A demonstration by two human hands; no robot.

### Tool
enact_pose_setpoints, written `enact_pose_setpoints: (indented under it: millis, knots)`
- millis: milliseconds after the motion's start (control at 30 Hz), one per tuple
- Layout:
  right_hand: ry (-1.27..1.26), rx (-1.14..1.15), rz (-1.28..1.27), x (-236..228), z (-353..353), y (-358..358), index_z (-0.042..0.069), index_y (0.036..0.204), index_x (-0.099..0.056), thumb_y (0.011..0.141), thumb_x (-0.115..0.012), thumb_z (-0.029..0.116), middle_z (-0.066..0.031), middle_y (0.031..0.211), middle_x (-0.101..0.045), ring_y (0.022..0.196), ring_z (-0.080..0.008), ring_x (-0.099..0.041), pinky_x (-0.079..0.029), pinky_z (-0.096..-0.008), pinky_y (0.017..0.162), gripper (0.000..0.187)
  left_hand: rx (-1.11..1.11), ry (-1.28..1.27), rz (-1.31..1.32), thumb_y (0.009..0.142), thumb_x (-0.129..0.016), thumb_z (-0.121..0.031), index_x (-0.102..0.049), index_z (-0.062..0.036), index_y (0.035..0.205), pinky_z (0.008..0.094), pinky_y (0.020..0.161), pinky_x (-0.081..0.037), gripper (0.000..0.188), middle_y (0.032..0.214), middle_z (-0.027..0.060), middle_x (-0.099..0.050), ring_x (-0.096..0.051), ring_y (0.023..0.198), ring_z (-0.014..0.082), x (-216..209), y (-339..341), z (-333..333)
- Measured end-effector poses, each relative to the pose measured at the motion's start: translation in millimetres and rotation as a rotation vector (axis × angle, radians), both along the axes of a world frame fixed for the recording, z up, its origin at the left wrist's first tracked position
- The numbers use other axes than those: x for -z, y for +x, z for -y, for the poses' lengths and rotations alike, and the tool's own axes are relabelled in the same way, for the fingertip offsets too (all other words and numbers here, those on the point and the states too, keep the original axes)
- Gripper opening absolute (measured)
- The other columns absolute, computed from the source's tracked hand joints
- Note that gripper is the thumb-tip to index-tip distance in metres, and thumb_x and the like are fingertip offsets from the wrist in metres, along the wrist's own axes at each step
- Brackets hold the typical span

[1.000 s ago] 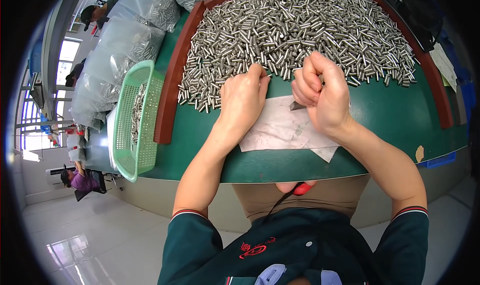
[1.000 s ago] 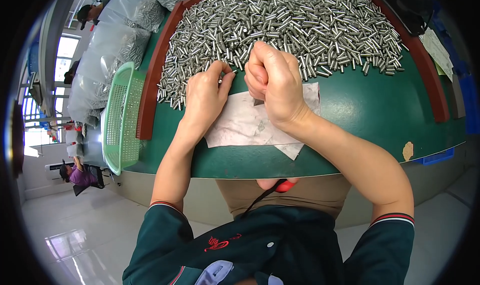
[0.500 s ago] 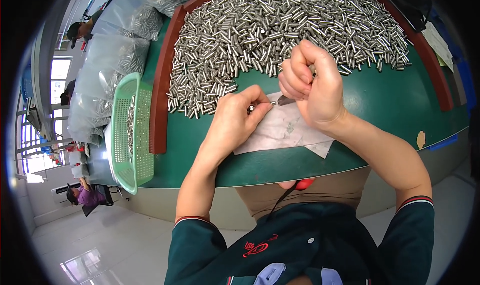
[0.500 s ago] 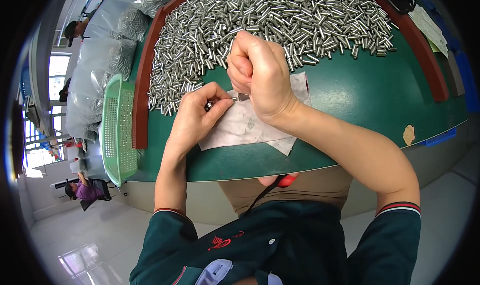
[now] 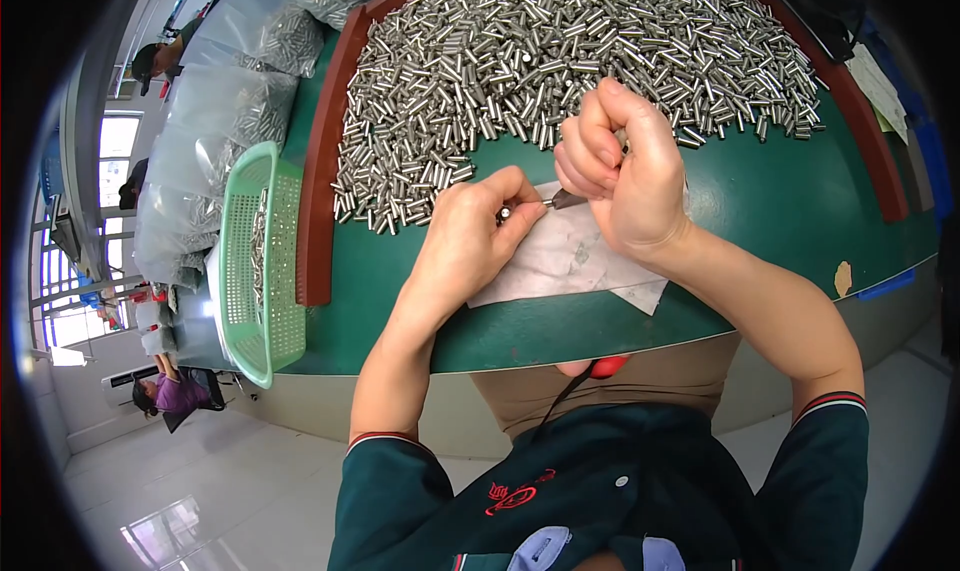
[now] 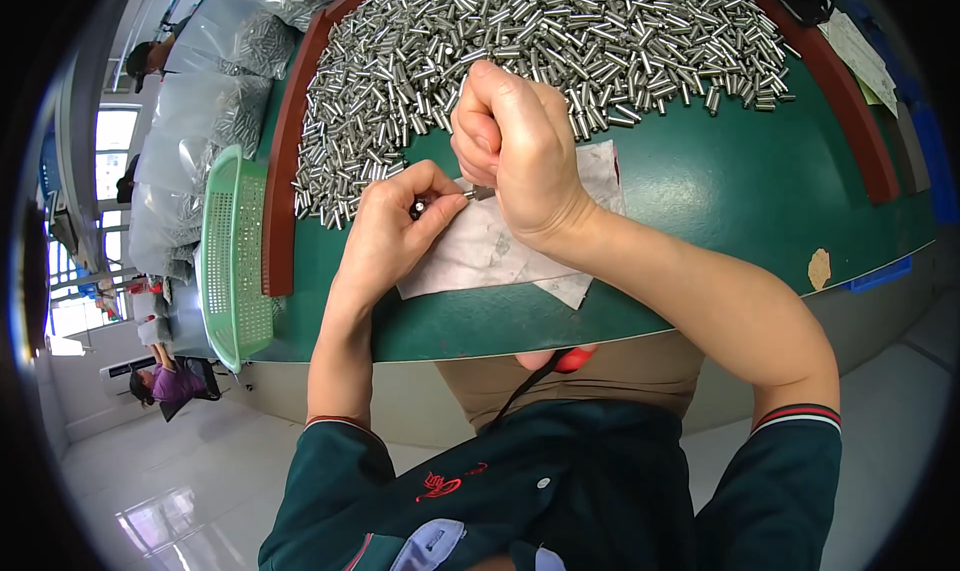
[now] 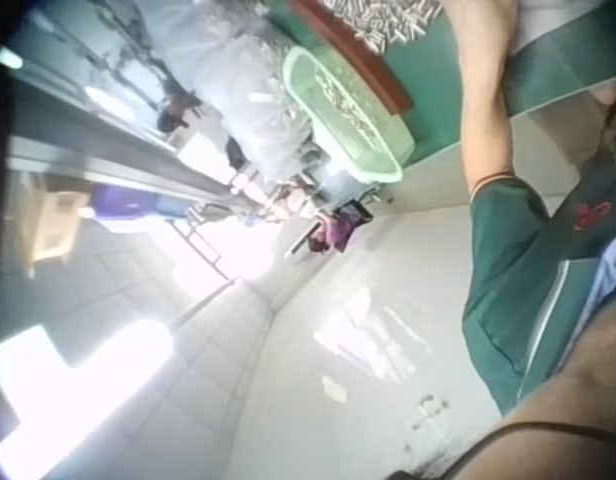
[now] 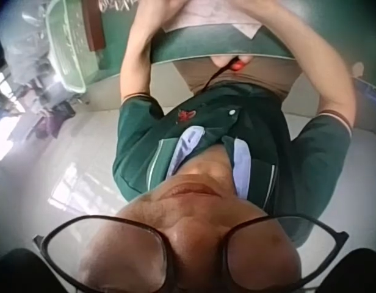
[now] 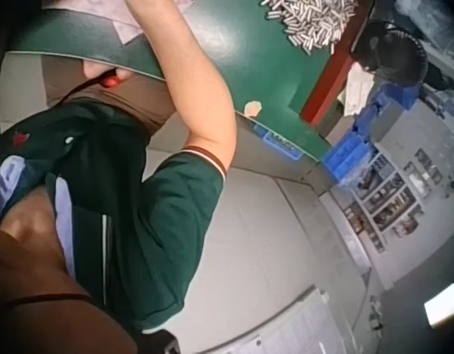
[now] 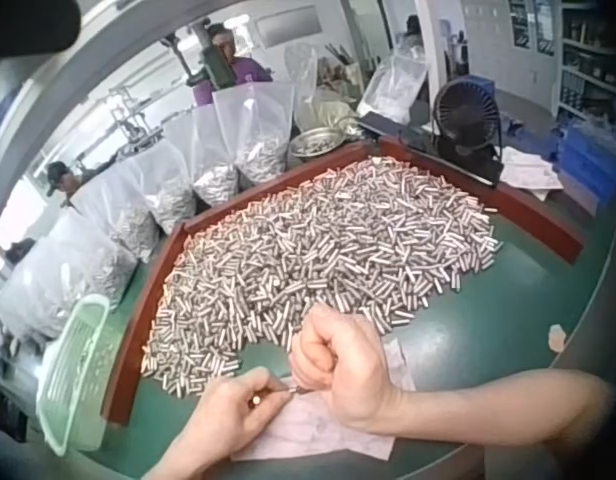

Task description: Cleaning and inspecting small cylindrical metal components using a cloth and a small tool at a factory workbench.

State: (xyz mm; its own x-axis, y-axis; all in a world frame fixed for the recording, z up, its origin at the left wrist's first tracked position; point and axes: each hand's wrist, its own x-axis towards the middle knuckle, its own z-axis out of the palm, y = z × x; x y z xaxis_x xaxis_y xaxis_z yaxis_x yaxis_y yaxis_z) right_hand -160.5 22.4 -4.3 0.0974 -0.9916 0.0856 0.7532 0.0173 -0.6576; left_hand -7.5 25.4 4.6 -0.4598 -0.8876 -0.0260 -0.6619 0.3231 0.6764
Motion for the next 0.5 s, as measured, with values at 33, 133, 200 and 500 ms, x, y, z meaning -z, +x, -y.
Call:
enact_pose_setpoints:
  millis: [33, 133, 200, 500]
  knots:
    - [0.0, 0.001, -0.006, -0.3, -0.3, -0.1, 0.009, 0.052, -0.029, 0.088, -0.034, 0.026, 0.0023, 0.044, -0.027, 0.038, -0.0064, -0.021, -0.019, -0.0228, 0.037, 0.039, 0.004, -0.01, -0.001, 0.075, -0.061, -0.007, -0.057, 0.0012, 0.075, 0.024, 0.049, -0.04, 0.009, 0.063, 0.0057, -0.058, -0.049, 0.052, 0.0096, 0.4, -0.4, 0.1]
    - [-0.009, 0.005, -0.022, 0.4, -1.4, 0.9, 0.009, 0.052, -0.03, 0.088, -0.034, 0.025, 0.0023, 0.044, -0.027, 0.038, -0.006, -0.022, -0.019, -0.0226, 0.037, 0.039, 0.002, -0.039, 0.013, 0.074, -0.061, -0.006, -0.057, 0.0012, 0.074, 0.0246, 0.047, -0.04, 0.009, 0.061, 0.0058, -0.058, -0.048, 0.048, 0.0099, 0.6, -2.1, -1.2]
    - [-0.025, 0.005, -0.041, 0.4, -2.7, 1.8, 0.009, 0.052, -0.03, 0.088, -0.035, 0.025, 0.0023, 0.045, -0.028, 0.039, -0.0058, -0.022, -0.019, -0.0226, 0.038, 0.039, 0.009, -0.065, 0.024, 0.074, -0.061, -0.006, -0.057, 0.0013, 0.074, 0.025, 0.046, -0.04, 0.008, 0.06, 0.0063, -0.058, -0.048, 0.047, 0.0099, 0.2, -2.5, -1.7]
    - [-0.172, 0.129, -0.345, -6.2, -13.8, 17.3, 0.008, 0.052, -0.029, 0.088, -0.031, 0.021, 0.0016, 0.046, -0.027, 0.043, -0.007, -0.022, -0.02, -0.0224, 0.042, 0.039, 0.006, -0.118, 0.036, 0.071, -0.06, -0.007, -0.055, -0.0003, 0.07, 0.0368, 0.05, -0.044, 0.009, 0.06, 0.0142, -0.057, -0.056, 0.053, 0.0303, -3.3, -5.5, -2.5]
